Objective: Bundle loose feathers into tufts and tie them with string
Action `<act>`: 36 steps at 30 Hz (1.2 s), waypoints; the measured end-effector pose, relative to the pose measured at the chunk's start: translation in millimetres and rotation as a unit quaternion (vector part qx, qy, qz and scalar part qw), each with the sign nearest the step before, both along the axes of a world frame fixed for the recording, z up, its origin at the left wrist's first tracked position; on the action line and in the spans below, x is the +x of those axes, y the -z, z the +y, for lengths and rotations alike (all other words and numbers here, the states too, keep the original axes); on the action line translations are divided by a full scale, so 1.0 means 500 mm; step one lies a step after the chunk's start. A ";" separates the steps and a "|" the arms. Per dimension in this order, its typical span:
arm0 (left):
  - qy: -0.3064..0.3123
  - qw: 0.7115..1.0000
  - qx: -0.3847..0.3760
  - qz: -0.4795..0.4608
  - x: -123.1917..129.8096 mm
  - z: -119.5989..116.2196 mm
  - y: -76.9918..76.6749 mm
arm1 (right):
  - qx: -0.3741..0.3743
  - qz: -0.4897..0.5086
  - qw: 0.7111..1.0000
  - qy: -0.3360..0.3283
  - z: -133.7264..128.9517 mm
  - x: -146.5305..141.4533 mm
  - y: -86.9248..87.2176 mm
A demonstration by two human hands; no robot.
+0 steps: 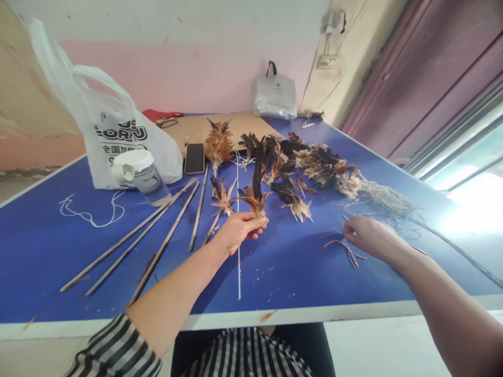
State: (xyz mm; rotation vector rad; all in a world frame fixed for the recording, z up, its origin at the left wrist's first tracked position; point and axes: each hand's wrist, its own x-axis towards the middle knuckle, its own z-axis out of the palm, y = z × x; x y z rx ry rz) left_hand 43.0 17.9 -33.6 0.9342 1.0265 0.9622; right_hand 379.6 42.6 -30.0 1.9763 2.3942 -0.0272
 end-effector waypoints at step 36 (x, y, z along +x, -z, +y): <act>0.141 0.979 -0.082 -0.125 -0.027 0.008 0.011 | -0.300 0.697 0.638 -0.133 0.040 -0.302 -0.037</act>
